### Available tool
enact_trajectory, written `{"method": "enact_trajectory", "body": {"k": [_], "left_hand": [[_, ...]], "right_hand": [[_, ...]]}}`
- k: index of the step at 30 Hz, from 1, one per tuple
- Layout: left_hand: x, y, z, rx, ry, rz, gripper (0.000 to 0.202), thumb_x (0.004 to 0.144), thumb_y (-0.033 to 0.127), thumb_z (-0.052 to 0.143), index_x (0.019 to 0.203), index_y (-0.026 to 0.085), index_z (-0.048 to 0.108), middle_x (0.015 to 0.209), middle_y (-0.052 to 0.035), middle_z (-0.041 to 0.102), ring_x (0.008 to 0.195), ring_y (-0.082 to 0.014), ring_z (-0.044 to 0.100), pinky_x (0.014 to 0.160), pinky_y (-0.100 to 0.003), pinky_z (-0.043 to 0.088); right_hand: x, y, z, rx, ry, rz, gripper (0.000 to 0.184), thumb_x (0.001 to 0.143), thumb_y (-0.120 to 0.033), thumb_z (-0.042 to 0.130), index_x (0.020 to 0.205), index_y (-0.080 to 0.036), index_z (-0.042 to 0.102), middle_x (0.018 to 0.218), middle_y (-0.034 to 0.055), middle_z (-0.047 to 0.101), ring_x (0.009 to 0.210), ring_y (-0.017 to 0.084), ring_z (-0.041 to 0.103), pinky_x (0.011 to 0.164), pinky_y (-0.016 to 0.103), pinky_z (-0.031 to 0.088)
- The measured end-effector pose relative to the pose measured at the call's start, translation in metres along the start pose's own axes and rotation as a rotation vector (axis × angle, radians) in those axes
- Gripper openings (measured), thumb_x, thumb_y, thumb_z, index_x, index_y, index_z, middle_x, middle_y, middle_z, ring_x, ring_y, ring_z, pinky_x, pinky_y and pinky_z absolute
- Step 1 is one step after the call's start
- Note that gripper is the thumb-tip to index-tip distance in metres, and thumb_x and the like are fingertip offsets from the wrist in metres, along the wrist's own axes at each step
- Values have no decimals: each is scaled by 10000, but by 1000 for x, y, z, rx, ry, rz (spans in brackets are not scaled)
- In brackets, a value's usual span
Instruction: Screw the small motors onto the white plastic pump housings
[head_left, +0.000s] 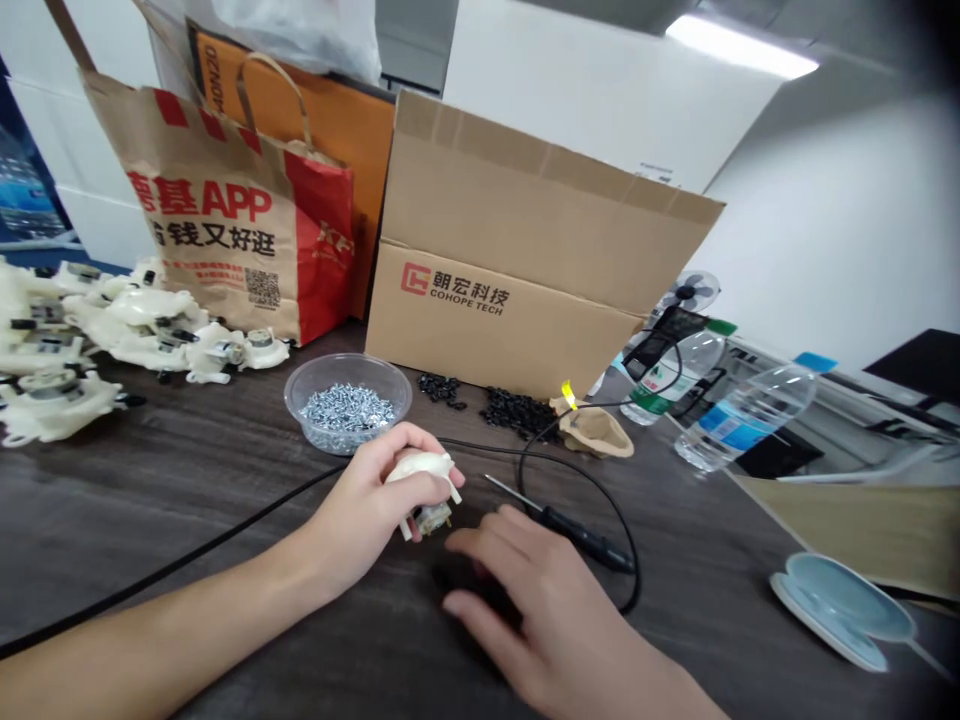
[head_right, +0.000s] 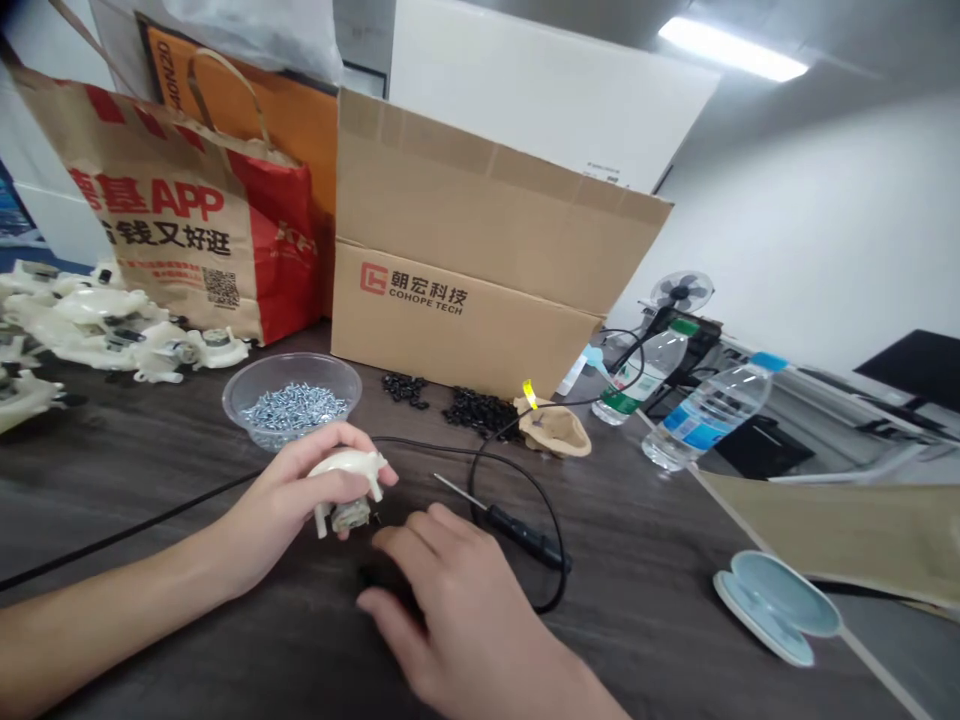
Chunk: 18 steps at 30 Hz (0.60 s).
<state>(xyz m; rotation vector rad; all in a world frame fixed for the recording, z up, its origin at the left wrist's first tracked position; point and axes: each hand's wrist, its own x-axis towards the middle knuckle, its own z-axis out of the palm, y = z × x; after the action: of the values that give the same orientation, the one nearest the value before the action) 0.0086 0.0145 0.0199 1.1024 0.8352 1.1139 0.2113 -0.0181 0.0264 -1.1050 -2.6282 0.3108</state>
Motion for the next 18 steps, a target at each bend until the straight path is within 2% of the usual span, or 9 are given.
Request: {"method": "enact_trajectory", "body": {"k": [3, 6, 10, 14, 18], "left_hand": [[-2, -2, 2, -31, -25, -28, 185, 764, 244, 739, 887, 191, 612, 939, -42, 753, 702, -145, 586, 556, -236, 490], [-5, -1, 4, -67, -52, -54, 192, 760, 272, 733, 897, 200, 618, 951, -54, 759, 712, -164, 592, 541, -248, 497], [-10, 2, 6, -172, -100, -130, 207, 751, 275, 708, 928, 197, 635, 947, -92, 757, 797, -224, 636, 542, -278, 523], [-13, 2, 9, -314, -188, -202, 178, 796, 241, 709, 955, 162, 711, 962, -124, 743, 873, -259, 661, 617, -329, 579], [-14, 2, 10, -393, -185, -209, 252, 834, 311, 753, 1030, 153, 765, 953, -136, 755, 935, -276, 681, 715, -347, 611]], "right_hand": [[1, -3, 7, -4, -65, -44, 188, 1003, -252, 621, 1186, -215, 644, 1071, 51, 687, 979, 234, 608, 872, 365, 489], [0, -3, 9, 8, -66, -66, 118, 999, -167, 573, 1050, -195, 676, 971, 39, 699, 890, 207, 610, 788, 332, 486], [-6, -4, 2, 127, 131, -25, 128, 911, -103, 577, 916, -198, 662, 797, 14, 655, 710, 165, 584, 649, 292, 460], [-6, -1, -5, 404, 356, 126, 130, 874, -120, 594, 893, -231, 660, 733, -15, 671, 603, 136, 581, 579, 257, 473], [-2, 7, -8, 784, 406, 264, 47, 828, -178, 675, 835, -224, 684, 715, -10, 660, 612, 136, 583, 557, 247, 475]]}}
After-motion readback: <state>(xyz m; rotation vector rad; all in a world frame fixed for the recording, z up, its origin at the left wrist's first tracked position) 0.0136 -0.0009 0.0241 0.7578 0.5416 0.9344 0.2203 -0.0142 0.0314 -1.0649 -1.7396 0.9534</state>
